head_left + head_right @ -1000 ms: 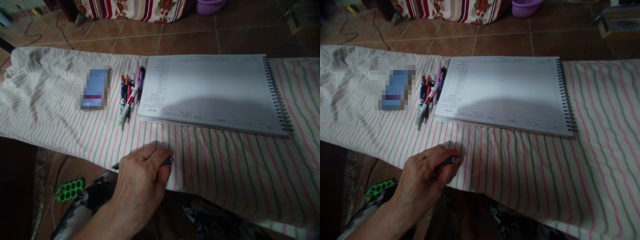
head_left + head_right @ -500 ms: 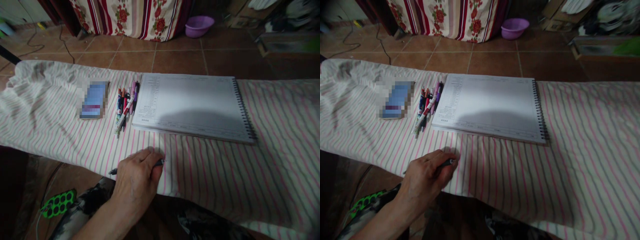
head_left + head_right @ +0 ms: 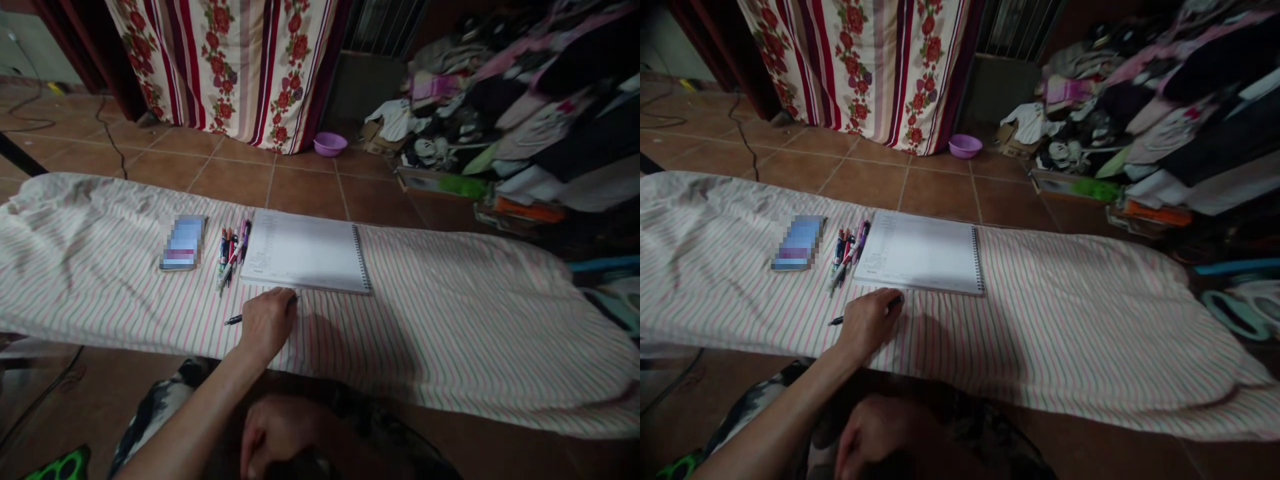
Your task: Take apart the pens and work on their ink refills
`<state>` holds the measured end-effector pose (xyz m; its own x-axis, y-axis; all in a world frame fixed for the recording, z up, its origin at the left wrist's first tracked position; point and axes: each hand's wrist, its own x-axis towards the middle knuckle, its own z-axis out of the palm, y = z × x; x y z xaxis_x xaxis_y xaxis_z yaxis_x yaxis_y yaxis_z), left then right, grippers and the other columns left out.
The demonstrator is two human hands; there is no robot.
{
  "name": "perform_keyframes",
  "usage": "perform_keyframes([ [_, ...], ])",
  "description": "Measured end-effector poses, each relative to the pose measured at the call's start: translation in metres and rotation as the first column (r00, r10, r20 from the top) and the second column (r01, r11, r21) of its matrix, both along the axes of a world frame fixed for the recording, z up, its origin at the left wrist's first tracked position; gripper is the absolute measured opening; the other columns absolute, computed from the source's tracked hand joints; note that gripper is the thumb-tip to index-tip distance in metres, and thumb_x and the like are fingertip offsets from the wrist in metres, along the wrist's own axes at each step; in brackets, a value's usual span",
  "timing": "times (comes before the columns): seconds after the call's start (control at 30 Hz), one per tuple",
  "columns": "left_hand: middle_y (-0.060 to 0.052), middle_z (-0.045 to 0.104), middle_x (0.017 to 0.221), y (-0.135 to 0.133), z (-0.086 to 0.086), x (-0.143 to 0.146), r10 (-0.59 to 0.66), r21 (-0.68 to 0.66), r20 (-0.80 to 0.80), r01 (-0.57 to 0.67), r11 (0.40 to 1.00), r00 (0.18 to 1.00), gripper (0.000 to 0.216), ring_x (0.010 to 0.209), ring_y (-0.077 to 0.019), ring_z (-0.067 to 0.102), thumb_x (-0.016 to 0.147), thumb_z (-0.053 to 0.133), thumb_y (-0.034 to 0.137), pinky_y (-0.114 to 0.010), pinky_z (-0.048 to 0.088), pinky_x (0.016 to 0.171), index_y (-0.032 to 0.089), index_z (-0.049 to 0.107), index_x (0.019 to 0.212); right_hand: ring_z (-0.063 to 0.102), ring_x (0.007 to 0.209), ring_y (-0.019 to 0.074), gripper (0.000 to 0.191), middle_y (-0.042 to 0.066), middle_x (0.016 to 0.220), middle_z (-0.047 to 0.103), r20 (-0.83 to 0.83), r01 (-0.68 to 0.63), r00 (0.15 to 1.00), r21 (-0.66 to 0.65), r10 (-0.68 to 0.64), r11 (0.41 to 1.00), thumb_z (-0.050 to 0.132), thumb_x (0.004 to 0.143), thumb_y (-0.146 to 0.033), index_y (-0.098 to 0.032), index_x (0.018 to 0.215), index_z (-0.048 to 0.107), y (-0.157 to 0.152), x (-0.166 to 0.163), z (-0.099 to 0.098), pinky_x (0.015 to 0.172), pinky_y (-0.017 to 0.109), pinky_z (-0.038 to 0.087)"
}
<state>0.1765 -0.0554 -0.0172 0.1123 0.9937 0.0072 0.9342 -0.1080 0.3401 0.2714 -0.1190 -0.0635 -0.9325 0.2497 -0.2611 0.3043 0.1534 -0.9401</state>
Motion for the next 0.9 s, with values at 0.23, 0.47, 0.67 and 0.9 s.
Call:
perform_keyframes([
  [0.23,-0.002,0.068,0.090,0.003,0.004,0.002,0.087,-0.025,0.064,-0.085,0.996,0.994,0.023,0.082,-0.0190,0.063,0.083,0.042,0.027,-0.027,0.039,0.063,0.025,0.062,0.094,0.058,0.066,0.0088,0.012,-0.001,0.076,0.062,-0.075,0.731,0.492,-0.505,-0.867,0.459,0.075,0.058,-0.021,-0.019,0.068,0.068,0.048,0.066,0.043,0.063,0.020,0.049],
  [0.47,-0.002,0.068,0.097,0.003,-0.011,-0.005,0.078,0.010,0.176,-0.081,0.997,0.981,0.026,0.087,-0.0201,0.063,0.079,0.044,0.021,-0.028,0.044,0.071,0.023,0.062,0.098,0.058,0.070,0.0092,0.019,-0.001,0.074,0.064,0.080,0.703,-0.059,-0.704,-0.995,-0.098,0.077,0.051,-0.022,-0.018,0.067,0.067,0.074,0.048,0.025,0.076,0.022,0.048],
  [0.67,-0.003,0.067,0.098,0.003,-0.017,-0.005,0.060,0.013,0.382,-0.071,0.997,0.922,0.028,0.090,-0.0208,0.062,0.078,0.046,0.024,-0.032,0.045,0.079,0.022,0.061,0.102,0.058,0.073,0.0115,0.020,0.000,0.073,0.066,0.071,0.638,0.032,-0.769,-0.997,-0.035,0.077,0.051,-0.025,-0.019,0.068,0.068,0.073,0.032,0.025,0.079,0.026,0.046],
  [0.9,-0.002,0.068,0.093,0.011,-0.013,-0.007,-0.039,0.033,0.570,0.024,0.999,0.821,0.024,0.087,-0.0174,0.061,0.080,0.049,0.028,-0.029,0.045,0.079,0.021,0.063,0.098,0.059,0.075,0.0108,0.022,0.000,0.075,0.066,0.004,0.598,0.113,-0.799,-0.994,0.065,0.076,0.053,-0.026,-0.017,0.071,0.067,0.077,0.030,0.023,0.083,0.028,0.044],
])
